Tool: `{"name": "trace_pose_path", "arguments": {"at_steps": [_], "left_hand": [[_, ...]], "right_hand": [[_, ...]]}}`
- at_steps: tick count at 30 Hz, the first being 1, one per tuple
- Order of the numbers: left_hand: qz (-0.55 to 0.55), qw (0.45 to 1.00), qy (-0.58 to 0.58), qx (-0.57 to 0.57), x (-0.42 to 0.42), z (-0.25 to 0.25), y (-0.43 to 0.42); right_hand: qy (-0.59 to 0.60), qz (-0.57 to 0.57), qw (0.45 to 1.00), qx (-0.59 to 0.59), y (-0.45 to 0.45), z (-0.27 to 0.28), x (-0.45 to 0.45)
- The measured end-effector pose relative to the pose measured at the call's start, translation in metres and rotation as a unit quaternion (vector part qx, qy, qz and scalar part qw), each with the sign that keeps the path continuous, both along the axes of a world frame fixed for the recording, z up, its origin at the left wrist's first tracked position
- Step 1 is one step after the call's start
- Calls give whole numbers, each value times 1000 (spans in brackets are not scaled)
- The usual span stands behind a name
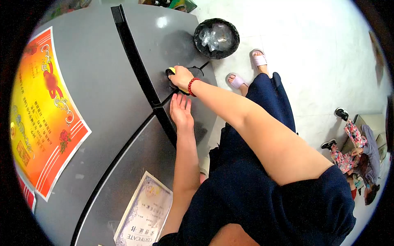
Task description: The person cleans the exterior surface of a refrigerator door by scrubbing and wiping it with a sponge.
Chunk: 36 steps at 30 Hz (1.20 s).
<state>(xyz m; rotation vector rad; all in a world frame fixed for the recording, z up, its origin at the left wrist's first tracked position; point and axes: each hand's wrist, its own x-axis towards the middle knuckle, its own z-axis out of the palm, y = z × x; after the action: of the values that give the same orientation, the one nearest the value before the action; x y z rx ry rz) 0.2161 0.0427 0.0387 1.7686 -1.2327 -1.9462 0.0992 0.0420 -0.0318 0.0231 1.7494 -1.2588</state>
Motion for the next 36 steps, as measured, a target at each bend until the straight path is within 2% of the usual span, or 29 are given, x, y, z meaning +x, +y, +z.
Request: {"name": "trace_pose_path", "arguments": {"at_steps": [3,7,10,14,18,20,23,26,28,30,31,34,36], "left_hand": [[3,1000,3,1,0,0,-2],[-5,999,32,10,7,-7,-7],[-10,999,45,19,10,-11,-10],[-4,999,42,20,6,-11,-8],[4,1000,21,9,1,-10,-10],[-19,1000,3,6,4,0,-8],[-13,1000,-15,4,2,-6,-7],[-28,1000,0,12,1,-13,-13],[-23,1000,1,22,6,-13,-14],[1,1000,-1,28,1,-15,-15],[-1,1000,-4,30,4,-17,-17],[-18,999,8,26,2,-17,-15],[-16,999,7,35,0,-15,-12]], "right_hand": [[-29,-16,998,-48,7,3,4],[77,-31,991,-100,13,14,16],[112,-42,991,-65,8,13,16],[96,-39,994,-26,2,3,15],[23,-112,988,102,-21,-21,-1],[12,-72,996,47,-9,-35,-10],[22,-82,995,-43,4,-31,1],[152,-99,971,-156,3,9,17],[120,-97,986,-67,-2,13,9],[114,-109,987,-4,-11,-12,0],[98,-78,992,4,-11,-21,-3],[110,-42,992,-52,-1,-3,9],[106,-51,990,-71,2,6,15]]}}
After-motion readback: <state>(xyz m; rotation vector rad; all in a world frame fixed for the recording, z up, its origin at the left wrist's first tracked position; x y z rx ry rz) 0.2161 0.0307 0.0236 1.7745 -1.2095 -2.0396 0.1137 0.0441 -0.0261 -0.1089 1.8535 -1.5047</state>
